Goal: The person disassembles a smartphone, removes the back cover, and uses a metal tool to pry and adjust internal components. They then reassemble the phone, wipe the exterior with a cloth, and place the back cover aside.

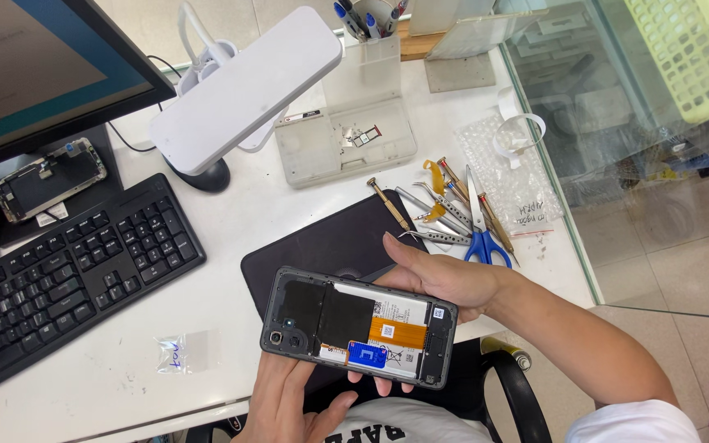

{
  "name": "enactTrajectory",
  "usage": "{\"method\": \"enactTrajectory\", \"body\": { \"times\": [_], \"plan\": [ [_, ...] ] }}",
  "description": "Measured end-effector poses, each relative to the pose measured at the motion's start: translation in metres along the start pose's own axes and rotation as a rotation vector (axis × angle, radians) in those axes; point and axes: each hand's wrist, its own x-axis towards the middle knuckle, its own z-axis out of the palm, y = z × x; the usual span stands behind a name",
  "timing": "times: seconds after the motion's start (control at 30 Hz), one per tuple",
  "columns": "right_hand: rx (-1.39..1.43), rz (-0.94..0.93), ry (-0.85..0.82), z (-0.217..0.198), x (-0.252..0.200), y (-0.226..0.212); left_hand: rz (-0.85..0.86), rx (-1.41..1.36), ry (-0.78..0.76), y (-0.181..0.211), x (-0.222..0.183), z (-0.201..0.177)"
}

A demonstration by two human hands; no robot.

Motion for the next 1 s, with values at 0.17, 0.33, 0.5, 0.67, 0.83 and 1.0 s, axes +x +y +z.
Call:
{"method": "enactTrajectory", "body": {
  "times": [0.17,0.33,0.5,0.67,0.83,1.0],
  "plan": [
    [0.033,-0.069,-0.082,0.008,0.009,0.003,-0.17,0.02,-0.006,0.004,0.003,-0.007],
    [-0.267,-0.203,0.12,0.015,0.03,0.017,-0.408,-0.013,0.01,-0.003,0.013,-0.007],
    [-0.373,-0.347,0.185,0.018,0.049,0.024,-0.243,0.382,-0.135,-0.012,0.015,-0.005],
    [-0.648,-0.359,0.328,0.012,0.05,0.002,-0.16,0.337,-0.263,-0.014,0.014,-0.001],
    [-0.964,-0.235,0.504,0.01,0.055,-0.021,-0.078,0.3,-0.359,-0.012,0.009,-0.034],
    [-1.009,-0.362,0.479,0.013,0.062,-0.027,-0.153,0.196,-0.391,-0.01,0.003,-0.065]
  ]
}}
